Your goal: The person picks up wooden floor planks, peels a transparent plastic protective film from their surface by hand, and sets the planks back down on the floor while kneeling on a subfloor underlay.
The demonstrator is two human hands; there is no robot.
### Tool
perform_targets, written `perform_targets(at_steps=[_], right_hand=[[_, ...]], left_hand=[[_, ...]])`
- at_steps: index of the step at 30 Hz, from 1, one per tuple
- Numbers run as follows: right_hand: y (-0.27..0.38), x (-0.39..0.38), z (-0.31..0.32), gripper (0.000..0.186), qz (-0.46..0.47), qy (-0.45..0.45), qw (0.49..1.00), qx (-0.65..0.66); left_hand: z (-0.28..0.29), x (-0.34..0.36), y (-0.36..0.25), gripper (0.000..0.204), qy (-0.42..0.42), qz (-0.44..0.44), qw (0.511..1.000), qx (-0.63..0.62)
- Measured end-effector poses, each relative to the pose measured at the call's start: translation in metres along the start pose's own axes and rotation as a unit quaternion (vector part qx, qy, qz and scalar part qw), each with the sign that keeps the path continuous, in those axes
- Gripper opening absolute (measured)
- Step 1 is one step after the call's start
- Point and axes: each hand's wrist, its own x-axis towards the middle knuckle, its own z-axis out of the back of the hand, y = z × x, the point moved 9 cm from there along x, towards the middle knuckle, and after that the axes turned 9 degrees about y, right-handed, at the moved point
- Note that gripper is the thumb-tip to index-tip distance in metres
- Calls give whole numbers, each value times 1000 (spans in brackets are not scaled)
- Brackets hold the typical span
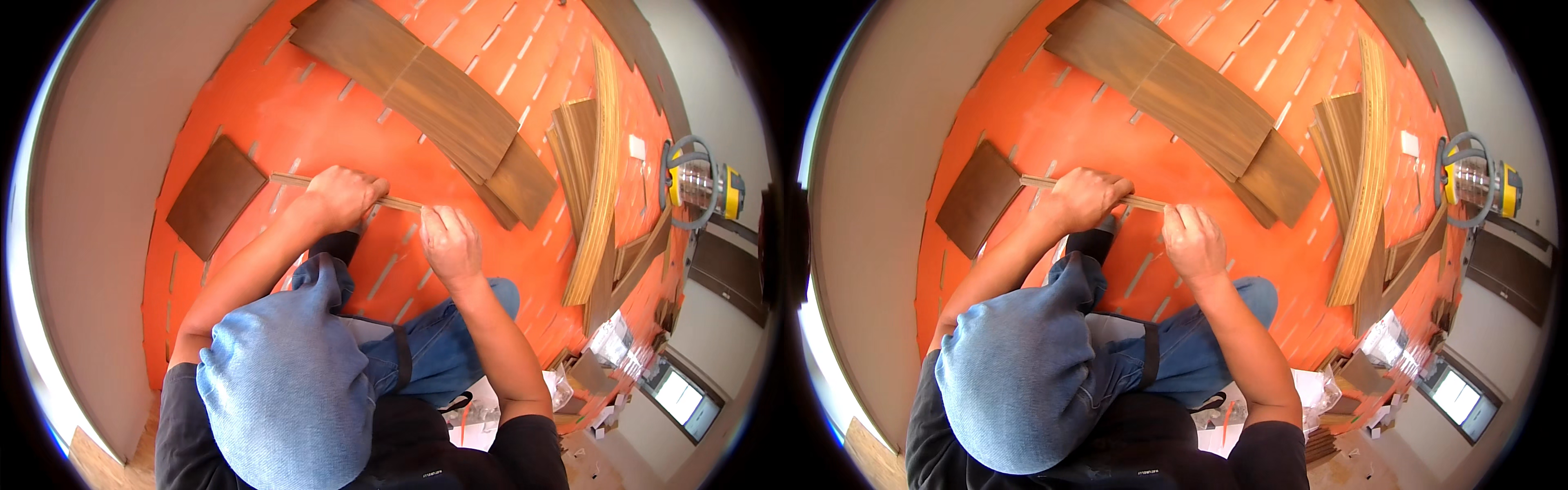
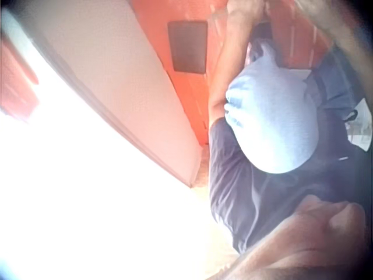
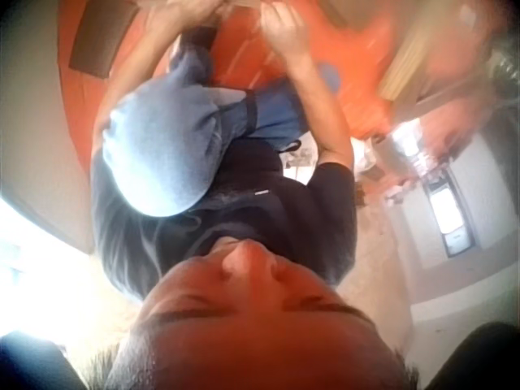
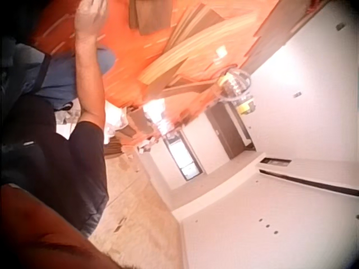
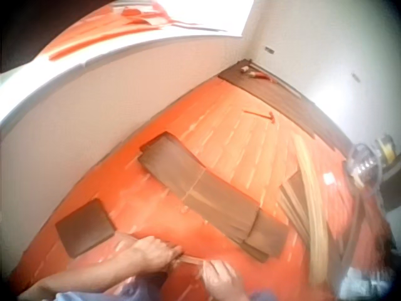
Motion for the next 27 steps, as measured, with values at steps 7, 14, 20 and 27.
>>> perform_targets(at_steps=[7,14,20,27], right_hand=[[9,18,-3,11,48,6,994,-97],[-9,42,-11,18,57,-21,994,-95],[-51,37,-19,4,-121,19,979,165],[-53,41,-25,25,-124,23,980,155]], left_hand=[[2,12,11,20,64,30,997,8],[10,35,30,27,106,24,994,-16],[16,45,45,35,118,51,991,-33],[14,51,49,37,114,40,992,-19]])
